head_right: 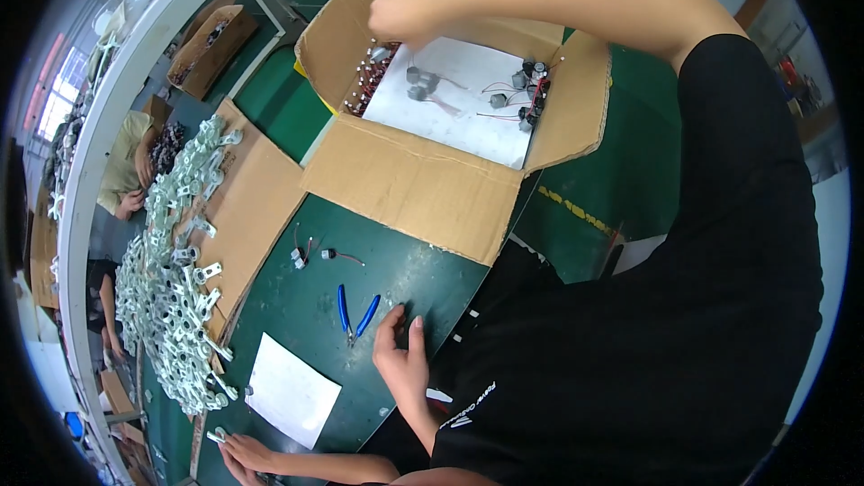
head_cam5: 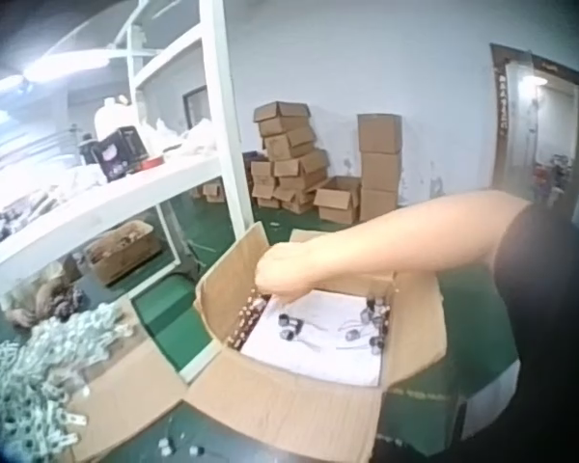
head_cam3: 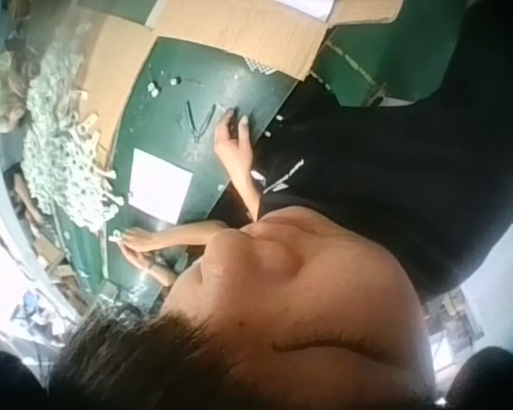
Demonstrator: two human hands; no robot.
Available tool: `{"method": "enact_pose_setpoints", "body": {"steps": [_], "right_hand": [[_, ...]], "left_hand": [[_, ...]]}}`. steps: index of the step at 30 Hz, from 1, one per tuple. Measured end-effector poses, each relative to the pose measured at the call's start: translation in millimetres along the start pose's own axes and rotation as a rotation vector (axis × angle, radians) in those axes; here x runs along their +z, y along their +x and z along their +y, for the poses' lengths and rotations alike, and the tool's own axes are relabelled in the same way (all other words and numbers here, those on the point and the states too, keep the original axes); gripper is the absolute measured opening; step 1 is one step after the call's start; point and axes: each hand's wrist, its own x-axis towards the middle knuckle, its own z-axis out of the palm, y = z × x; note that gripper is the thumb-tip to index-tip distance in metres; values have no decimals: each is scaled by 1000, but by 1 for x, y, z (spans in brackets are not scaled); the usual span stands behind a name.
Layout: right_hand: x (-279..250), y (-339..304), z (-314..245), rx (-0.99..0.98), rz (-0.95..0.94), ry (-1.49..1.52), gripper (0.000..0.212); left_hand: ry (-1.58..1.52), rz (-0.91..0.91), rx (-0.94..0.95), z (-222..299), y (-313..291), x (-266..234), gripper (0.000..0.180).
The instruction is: The person assembles small electronic components by inserting small motors and wires into plastic housings by hand.
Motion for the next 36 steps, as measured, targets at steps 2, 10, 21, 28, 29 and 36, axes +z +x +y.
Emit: {"method": "enact_pose_setpoints", "body": {"steps": [2, 10, 21, 28, 29, 36], "right_hand": [[6, -1, 12, 36, -96, 3, 15], [-19, 0, 21, 119, -14, 40, 15], [2, 9, 4, 166, -505, 12, 26], [12, 2, 13, 212, -548, 137, 39], [11, 1, 13, 211, -552, 137, 39], [23, -15, 1, 260, -565, 223, 45]], "left_hand": [[17, -4, 9, 1, 1, -1, 37], [-84, 74, 40, 7, 2, -2, 30], [-105, 57, 103, 20, -1, 7, 29], [-91, 13, 111, 16, 0, 10, 29], [-83, 18, 113, 14, -1, 9, 29], [-91, 26, 129, 7, -2, 7, 30]]}}
